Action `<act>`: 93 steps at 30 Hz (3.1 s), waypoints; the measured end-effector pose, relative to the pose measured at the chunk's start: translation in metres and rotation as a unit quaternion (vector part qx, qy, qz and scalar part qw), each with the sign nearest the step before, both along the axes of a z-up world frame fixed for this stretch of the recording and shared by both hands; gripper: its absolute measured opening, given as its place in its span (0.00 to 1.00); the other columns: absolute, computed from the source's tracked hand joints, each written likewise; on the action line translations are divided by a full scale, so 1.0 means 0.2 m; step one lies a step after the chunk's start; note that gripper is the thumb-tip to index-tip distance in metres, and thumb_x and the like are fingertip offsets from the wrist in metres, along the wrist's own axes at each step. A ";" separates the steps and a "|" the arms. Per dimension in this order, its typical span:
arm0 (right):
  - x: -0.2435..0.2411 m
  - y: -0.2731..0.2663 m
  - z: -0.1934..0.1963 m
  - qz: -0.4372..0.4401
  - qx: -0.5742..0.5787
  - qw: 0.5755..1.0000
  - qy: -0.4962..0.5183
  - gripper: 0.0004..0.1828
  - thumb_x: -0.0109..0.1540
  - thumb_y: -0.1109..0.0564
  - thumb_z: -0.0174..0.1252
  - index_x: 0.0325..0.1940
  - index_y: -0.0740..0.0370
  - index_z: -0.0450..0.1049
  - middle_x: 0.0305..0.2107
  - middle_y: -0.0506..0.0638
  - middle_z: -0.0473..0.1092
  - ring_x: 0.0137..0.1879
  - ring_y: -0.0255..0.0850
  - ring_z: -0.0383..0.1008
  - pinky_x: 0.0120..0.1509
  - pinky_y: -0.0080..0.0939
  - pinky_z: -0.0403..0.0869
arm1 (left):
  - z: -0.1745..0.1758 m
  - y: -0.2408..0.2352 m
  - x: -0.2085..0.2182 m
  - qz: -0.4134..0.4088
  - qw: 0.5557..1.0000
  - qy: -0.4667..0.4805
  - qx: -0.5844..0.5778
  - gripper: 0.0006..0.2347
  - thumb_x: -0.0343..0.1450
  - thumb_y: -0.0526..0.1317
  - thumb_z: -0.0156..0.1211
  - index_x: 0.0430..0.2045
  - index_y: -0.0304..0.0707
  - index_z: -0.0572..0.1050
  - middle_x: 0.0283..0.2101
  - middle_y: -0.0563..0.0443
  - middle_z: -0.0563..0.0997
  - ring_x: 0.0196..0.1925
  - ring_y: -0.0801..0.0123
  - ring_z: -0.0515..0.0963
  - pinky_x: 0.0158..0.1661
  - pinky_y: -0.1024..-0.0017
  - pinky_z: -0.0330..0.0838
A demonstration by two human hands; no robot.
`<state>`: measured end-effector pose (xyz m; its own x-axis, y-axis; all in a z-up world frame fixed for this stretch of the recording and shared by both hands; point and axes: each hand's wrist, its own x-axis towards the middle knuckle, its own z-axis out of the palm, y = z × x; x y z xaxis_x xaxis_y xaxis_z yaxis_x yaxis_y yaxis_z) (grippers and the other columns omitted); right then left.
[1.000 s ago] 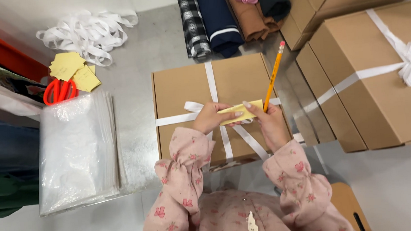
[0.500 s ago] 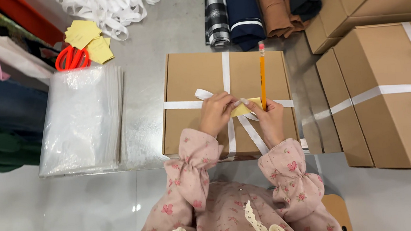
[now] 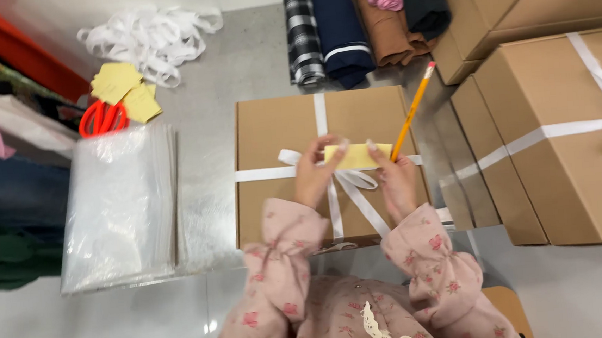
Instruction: The person ties a white ribbon around a cardboard box and then writes on a yellow sticky note with a pencil before placing it on the box.
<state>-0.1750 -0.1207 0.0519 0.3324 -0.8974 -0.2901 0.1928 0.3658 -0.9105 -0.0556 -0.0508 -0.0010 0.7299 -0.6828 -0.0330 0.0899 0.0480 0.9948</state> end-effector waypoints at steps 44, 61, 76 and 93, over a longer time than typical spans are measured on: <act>-0.31 -0.27 -0.05 0.155 -0.261 0.926 0.224 0.11 0.53 0.54 0.72 0.39 0.52 0.84 0.29 0.41 0.75 0.28 0.26 0.62 0.34 0.24 0.62 | -0.14 -0.18 -0.15 -0.024 0.991 -0.077 0.106 0.06 0.59 0.45 0.76 0.26 0.56 0.87 0.20 0.58 0.78 0.25 0.79 0.68 0.29 0.82 0.64; 0.50 -0.24 -0.12 0.359 -0.272 0.872 0.190 0.11 0.53 0.54 0.73 0.37 0.59 0.83 0.18 0.41 0.67 0.24 0.25 0.53 0.28 0.27 0.52 | 0.00 0.16 0.49 0.077 0.992 0.050 0.090 0.09 0.59 0.44 0.78 0.29 0.49 0.87 0.23 0.54 0.80 0.24 0.80 0.72 0.27 0.82 0.70; 1.02 -0.40 -0.43 0.392 -0.397 0.771 0.307 0.12 0.50 0.49 0.75 0.34 0.52 0.85 0.31 0.47 0.80 0.41 0.45 0.78 0.47 0.40 0.71 | -0.33 0.36 0.85 0.088 0.941 -0.298 0.134 0.07 0.76 0.38 0.55 0.42 0.38 0.78 0.41 0.41 0.79 0.46 0.48 0.82 0.46 0.56 0.79; 1.29 0.00 -0.51 0.256 -0.099 0.961 -0.010 0.18 0.70 0.49 0.53 0.36 0.65 0.79 0.22 0.45 0.66 0.32 0.29 0.69 0.46 0.27 0.72 | -0.50 0.34 0.67 0.069 0.781 -0.583 0.212 0.14 0.75 0.38 0.54 0.54 0.38 0.74 0.60 0.43 0.72 0.65 0.54 0.71 0.65 0.59 0.63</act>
<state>0.0824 -0.1207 -0.0500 0.7495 -0.6513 -0.1187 0.0526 0.2373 -0.9700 0.0780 0.0162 -0.1016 0.4981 -0.7031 0.5075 -0.8664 -0.3789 0.3254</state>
